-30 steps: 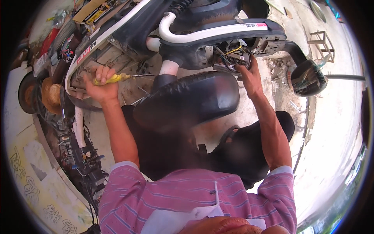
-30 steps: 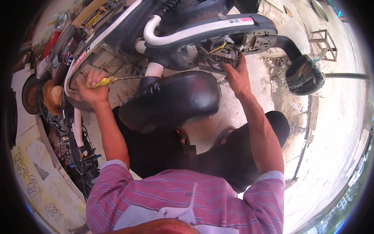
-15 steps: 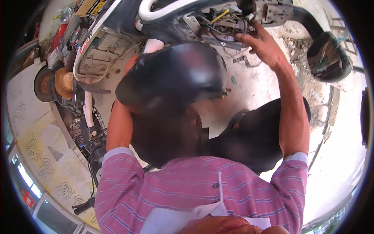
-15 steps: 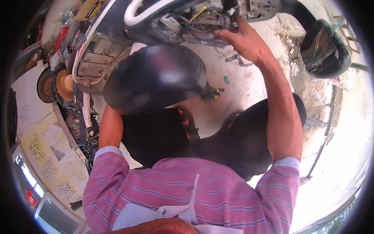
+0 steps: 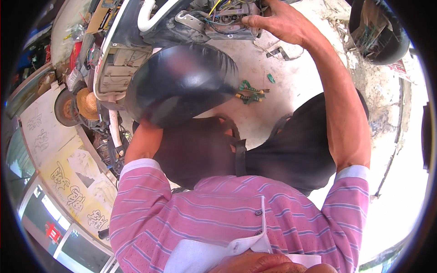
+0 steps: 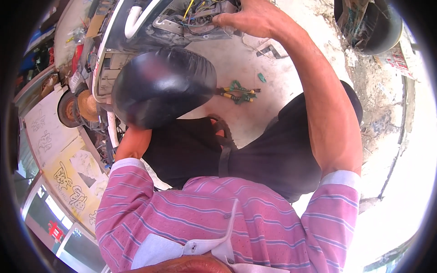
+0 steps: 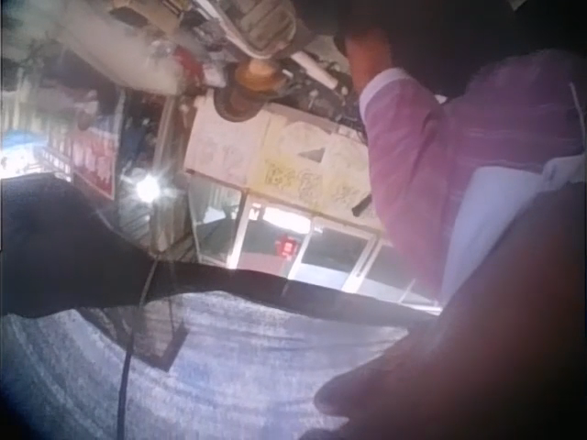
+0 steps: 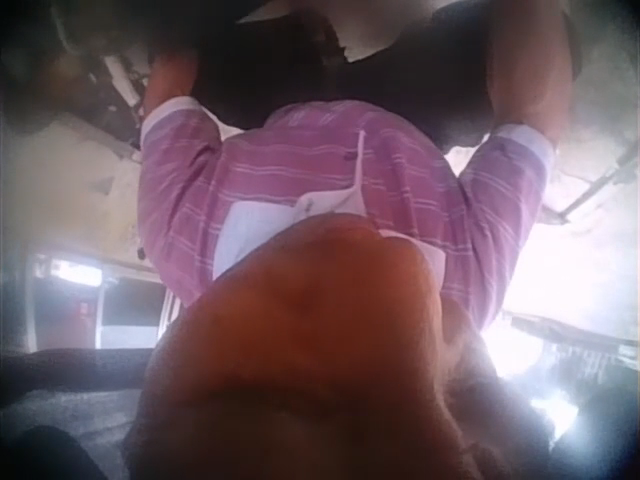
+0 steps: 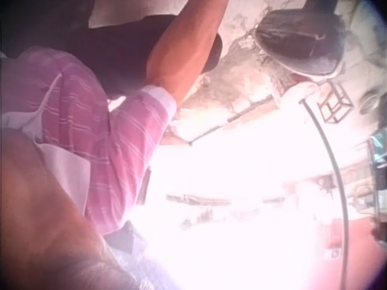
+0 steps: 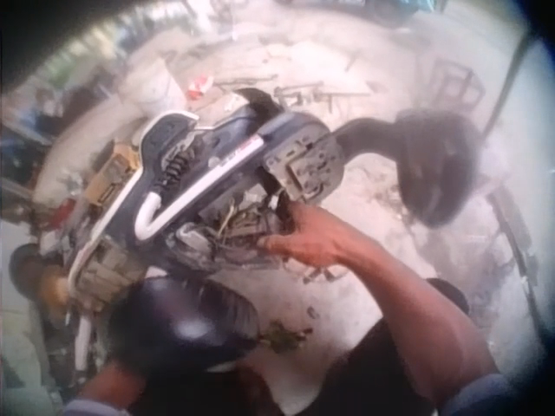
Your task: The person works on the internal components of an electric scooter using a screwdriver and their hands. They are seen manipulating wires and various parts near the seat area and rear wheel.
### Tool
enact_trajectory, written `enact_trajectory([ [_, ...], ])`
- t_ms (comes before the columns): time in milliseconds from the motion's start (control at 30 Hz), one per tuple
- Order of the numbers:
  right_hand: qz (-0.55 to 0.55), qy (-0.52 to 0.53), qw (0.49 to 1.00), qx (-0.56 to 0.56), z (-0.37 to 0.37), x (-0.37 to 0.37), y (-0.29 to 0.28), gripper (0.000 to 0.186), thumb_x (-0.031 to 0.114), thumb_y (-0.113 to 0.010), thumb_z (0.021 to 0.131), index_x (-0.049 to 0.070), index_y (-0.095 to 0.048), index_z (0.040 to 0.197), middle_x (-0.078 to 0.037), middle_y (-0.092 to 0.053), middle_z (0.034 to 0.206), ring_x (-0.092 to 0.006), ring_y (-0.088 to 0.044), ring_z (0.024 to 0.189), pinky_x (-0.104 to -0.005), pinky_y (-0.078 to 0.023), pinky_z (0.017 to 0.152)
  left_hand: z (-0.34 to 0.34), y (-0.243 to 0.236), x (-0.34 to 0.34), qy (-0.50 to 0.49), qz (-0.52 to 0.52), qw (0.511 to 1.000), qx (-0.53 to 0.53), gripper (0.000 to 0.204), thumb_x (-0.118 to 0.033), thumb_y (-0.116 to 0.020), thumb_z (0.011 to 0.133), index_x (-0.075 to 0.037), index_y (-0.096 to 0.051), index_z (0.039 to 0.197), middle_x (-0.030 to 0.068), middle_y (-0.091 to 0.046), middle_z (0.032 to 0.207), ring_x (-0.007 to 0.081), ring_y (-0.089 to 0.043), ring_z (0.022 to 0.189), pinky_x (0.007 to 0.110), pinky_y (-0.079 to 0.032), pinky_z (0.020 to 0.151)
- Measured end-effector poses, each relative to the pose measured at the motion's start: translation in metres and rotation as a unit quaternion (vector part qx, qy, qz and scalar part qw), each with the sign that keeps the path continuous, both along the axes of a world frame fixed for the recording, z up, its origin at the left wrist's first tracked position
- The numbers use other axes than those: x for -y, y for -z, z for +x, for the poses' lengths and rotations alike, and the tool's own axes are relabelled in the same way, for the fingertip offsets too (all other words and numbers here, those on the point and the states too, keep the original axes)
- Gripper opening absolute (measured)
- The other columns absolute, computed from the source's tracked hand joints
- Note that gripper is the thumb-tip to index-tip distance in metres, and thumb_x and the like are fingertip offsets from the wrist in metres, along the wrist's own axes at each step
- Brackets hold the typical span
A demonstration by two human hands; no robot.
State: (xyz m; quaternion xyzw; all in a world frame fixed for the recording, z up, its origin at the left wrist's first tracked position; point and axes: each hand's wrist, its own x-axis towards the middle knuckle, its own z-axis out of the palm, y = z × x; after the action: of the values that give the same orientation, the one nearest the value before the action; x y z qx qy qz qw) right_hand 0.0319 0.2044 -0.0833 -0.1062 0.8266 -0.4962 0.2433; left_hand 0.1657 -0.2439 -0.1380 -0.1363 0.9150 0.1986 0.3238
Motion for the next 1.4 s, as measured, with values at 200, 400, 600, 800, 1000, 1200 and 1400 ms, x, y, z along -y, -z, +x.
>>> enact_trajectory([
  [200,0.0,0.004,1.0,0.022,0.002,-0.004,-0.022,0.072,0.046,-0.073,0.085,-0.008,-0.058,0.13,-0.023,-0.07,0.115,-0.031,-0.066,0.103,-0.0415,-0.054,0.092,-0.001,-0.004,0.004,0.007,-0.005,1.0,0.03,0.038,-0.038,-0.065,0.095,-0.005,-0.073,0.111,0.0096,-0.073,0.096,0.0217,-0.069,0.091,0.039,-0.055,0.078],
  [400,0.01,0.007,0.999,-0.047,-0.01,0.003,0.025,0.072,0.058,-0.068,0.09,-0.009,-0.062,0.117,-0.016,-0.07,0.095,-0.0225,-0.063,0.087,-0.0347,-0.05,0.081,-0.015,0.005,0.035,0.013,0.016,0.998,0.062,0.038,-0.039,-0.066,0.094,-0.005,-0.074,0.111,0.01,-0.075,0.095,0.022,-0.071,0.092,0.039,-0.056,0.076],
  [600,0.078,0.127,0.986,-0.077,-0.007,0.025,0.039,0.072,0.063,-0.067,0.091,-0.007,-0.065,0.107,-0.016,-0.069,0.09,-0.0233,-0.062,0.083,-0.0344,-0.049,0.079,-0.03,-0.018,0.148,-0.036,0.013,0.994,0.104,0.038,-0.039,-0.066,0.093,-0.006,-0.075,0.11,0.0105,-0.076,0.095,0.0223,-0.072,0.093,0.039,-0.057,0.074],
  [800,0.121,0.173,0.976,-0.044,0.001,0.04,0.053,0.074,0.06,-0.062,0.096,-0.009,-0.059,0.123,-0.021,-0.067,0.115,-0.0288,-0.061,0.106,-0.0385,-0.045,0.1,0.057,0.029,0.234,-0.068,0.041,0.996,-0.037,0.031,-0.031,-0.068,0.093,-0.009,-0.074,0.113,0.0074,-0.075,0.105,0.0199,-0.07,0.093,0.038,-0.058,0.082],
  [1000,0.071,0.208,0.972,-0.078,0.006,0.031,0.075,0.078,0.051,-0.065,0.096,-0.009,-0.048,0.142,-0.024,-0.064,0.129,-0.0263,-0.062,0.114,-0.0364,-0.047,0.1,0.169,0.115,0.21,-0.173,0.027,0.972,-0.158,0.024,-0.03,-0.061,0.087,-0.01,-0.073,0.094,0.0175,-0.072,0.094,0.0385,-0.069,0.09,0.045,-0.054,0.08],
  [1200,0.329,-0.091,0.828,-0.445,0.017,0.0,0.084,0.073,0.043,-0.062,0.095,-0.003,-0.045,0.15,-0.028,-0.052,0.147,-0.0407,-0.057,0.13,-0.0484,-0.039,0.116,0.184,0.147,0.183,-0.272,0.105,0.946,-0.142,0.016,-0.023,-0.07,0.09,-0.009,-0.073,0.095,0.0124,-0.073,0.088,0.0218,-0.071,0.084,0.036,-0.054,0.076],
  [1400,0.353,-0.089,0.819,-0.444,0.03,0.003,0.07,0.071,0.043,-0.062,0.095,-0.003,-0.045,0.148,-0.026,-0.052,0.144,-0.0392,-0.057,0.127,-0.0474,-0.04,0.114,0.161,0.17,0.181,-0.234,0.021,0.94,-0.246,0.019,-0.026,-0.067,0.091,-0.008,-0.071,0.097,0.0162,-0.072,0.088,0.0367,-0.07,0.085,0.045,-0.055,0.076],
])
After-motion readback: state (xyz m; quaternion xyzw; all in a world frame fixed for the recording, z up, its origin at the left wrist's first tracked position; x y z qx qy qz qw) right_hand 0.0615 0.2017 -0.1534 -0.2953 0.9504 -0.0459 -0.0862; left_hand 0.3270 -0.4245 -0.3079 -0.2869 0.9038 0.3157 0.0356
